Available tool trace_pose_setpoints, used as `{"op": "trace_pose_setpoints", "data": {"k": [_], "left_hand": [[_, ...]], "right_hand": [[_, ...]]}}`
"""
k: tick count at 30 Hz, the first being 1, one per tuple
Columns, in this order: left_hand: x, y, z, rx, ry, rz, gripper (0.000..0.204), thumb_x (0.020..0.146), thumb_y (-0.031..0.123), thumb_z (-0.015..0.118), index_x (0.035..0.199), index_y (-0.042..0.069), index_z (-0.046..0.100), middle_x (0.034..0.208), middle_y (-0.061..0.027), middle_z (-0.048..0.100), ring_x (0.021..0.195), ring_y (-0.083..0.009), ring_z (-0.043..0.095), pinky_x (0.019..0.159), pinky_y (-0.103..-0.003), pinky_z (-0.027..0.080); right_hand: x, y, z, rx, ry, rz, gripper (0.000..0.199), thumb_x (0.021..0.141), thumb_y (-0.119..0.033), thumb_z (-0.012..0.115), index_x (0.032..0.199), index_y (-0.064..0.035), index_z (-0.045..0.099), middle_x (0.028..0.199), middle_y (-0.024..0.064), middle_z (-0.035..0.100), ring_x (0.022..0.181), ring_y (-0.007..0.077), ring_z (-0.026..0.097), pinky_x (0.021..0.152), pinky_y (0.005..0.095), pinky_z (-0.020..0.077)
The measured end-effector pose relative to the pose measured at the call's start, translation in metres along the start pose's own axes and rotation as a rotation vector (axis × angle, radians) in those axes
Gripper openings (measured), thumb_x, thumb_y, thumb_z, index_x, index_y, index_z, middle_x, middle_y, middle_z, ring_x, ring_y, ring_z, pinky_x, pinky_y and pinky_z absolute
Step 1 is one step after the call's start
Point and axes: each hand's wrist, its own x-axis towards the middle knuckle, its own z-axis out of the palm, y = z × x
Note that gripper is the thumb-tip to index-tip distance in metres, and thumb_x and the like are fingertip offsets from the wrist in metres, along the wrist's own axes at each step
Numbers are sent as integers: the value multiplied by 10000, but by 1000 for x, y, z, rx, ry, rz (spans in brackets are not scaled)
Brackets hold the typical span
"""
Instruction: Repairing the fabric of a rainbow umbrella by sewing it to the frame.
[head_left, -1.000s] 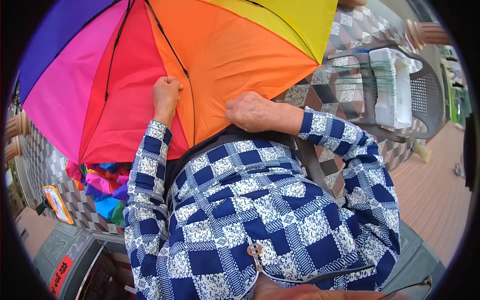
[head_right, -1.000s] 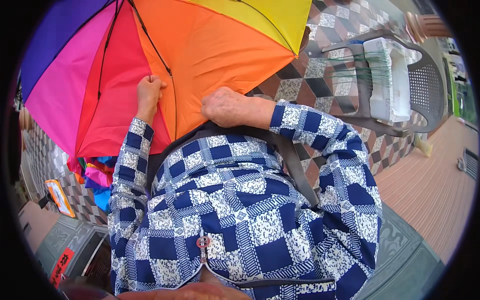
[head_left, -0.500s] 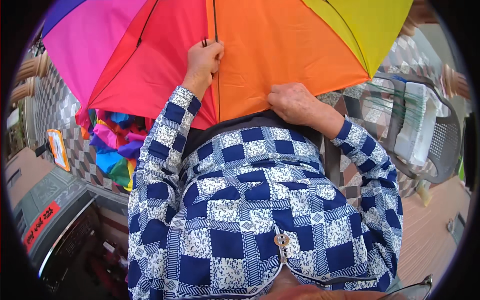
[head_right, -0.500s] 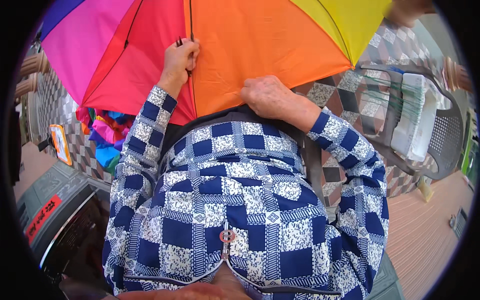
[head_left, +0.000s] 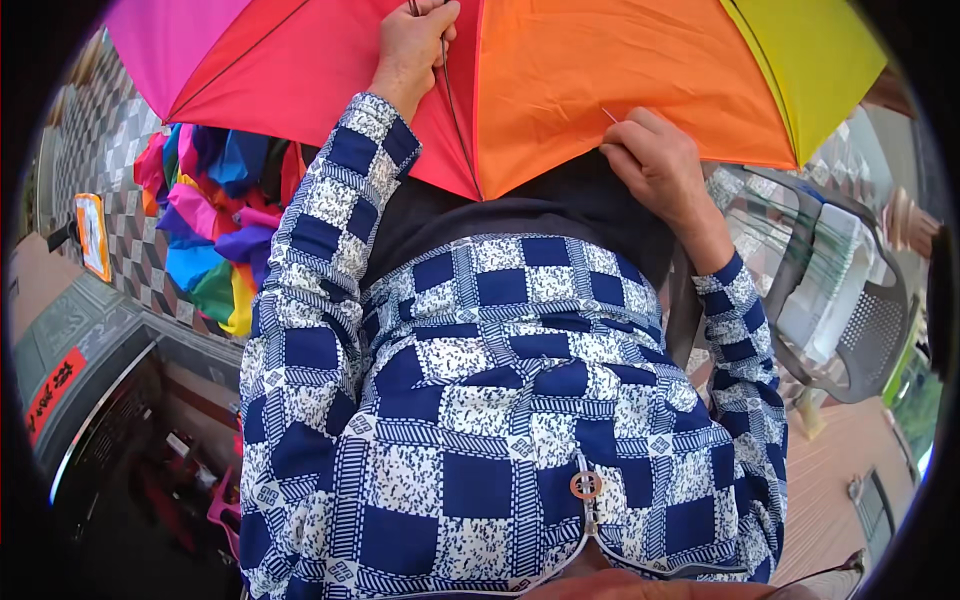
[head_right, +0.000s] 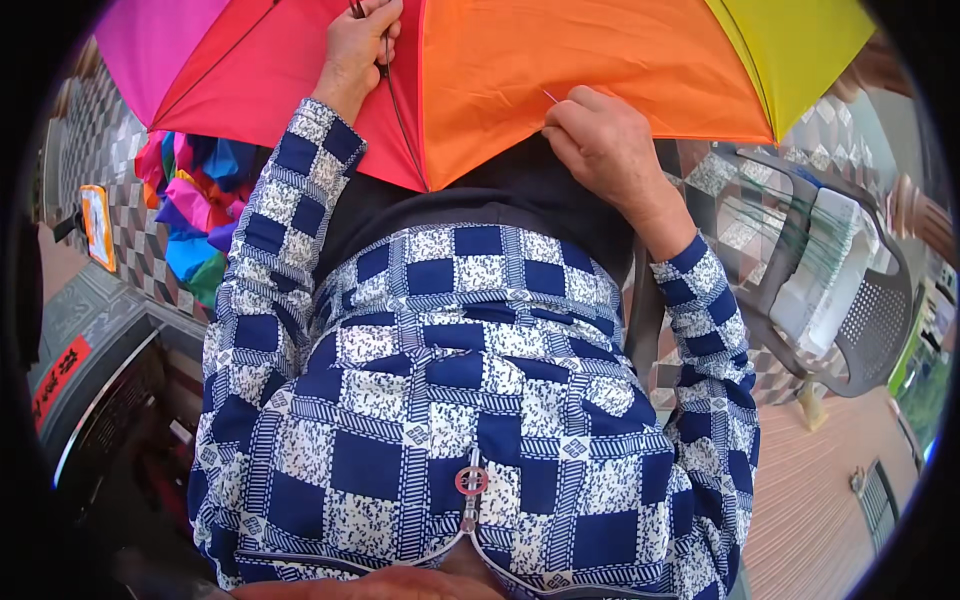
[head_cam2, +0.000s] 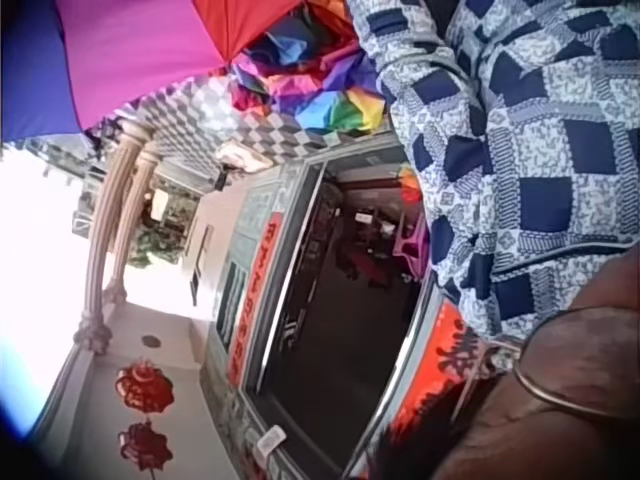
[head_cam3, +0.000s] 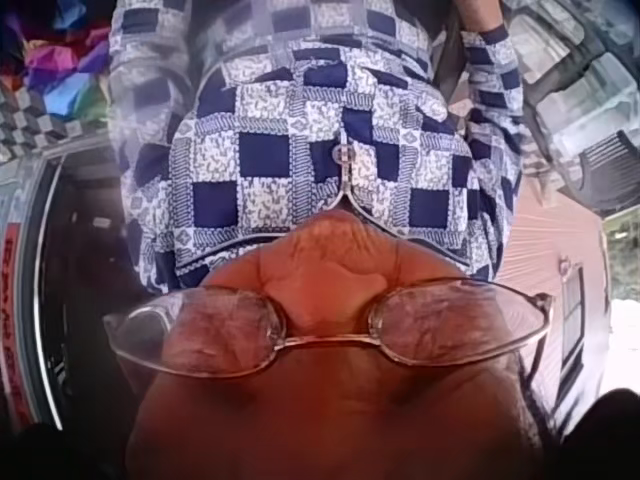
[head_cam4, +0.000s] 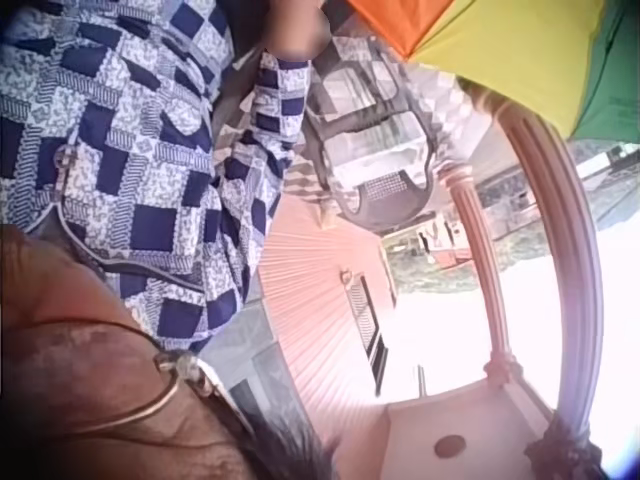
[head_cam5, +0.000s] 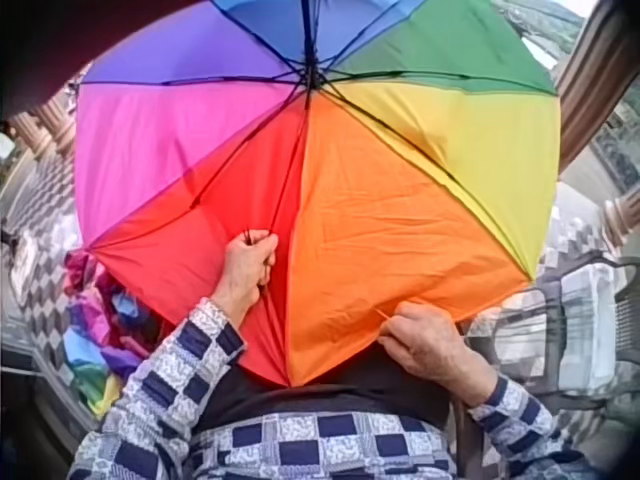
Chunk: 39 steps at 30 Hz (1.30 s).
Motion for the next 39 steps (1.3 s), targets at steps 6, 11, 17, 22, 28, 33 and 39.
{"op": "trace_pose_setpoints", "data": {"k": [6,11,17,22,28,33,39], "left_hand": [[-3,7,12,311,448,-102,85,825,134,585,754,101,553,531,14,499,334,-65,354,313,-210,254],[8,11,-2,356,362,-47,86,823,139,588,752,99,560,529,16,497,333,-65,356,311,-208,250],[9,10,-2,363,380,-23,93,820,139,592,741,96,569,528,22,493,332,-64,349,310,-207,249],[5,12,2,347,519,7,83,820,129,589,745,95,574,527,28,487,337,-61,345,309,-206,248],[10,16,1,229,540,96,79,804,135,606,742,95,578,527,26,483,342,-64,349,308,-208,247],[23,23,-28,282,631,230,98,786,146,633,726,94,576,533,24,490,363,-61,363,331,-203,260],[30,17,-32,438,733,399,116,776,146,648,708,92,572,540,27,499,422,-48,404,403,-182,308]], "right_hand": [[-1,-4,6,-47,-52,-24,65,734,-100,611,762,-59,571,724,77,527,683,273,553,592,364,455],[-3,-3,10,5,-72,-16,68,732,-102,610,764,-58,570,727,77,527,686,272,557,589,362,456],[-6,-4,21,-37,-101,-83,106,710,-89,628,784,-61,557,736,81,517,691,268,543,589,358,439],[14,-38,50,-15,-134,-268,184,690,-129,646,821,-58,538,770,83,510,739,263,531,645,354,424],[36,-58,99,-29,-101,-349,163,687,-133,654,767,-60,531,736,69,505,708,245,534,628,347,422],[40,-61,108,141,11,-354,131,694,-126,652,723,-70,538,688,54,499,666,241,535,595,344,426],[48,-66,101,271,34,-348,78,728,-112,618,717,-83,547,691,55,515,671,249,548,578,349,437]]}}
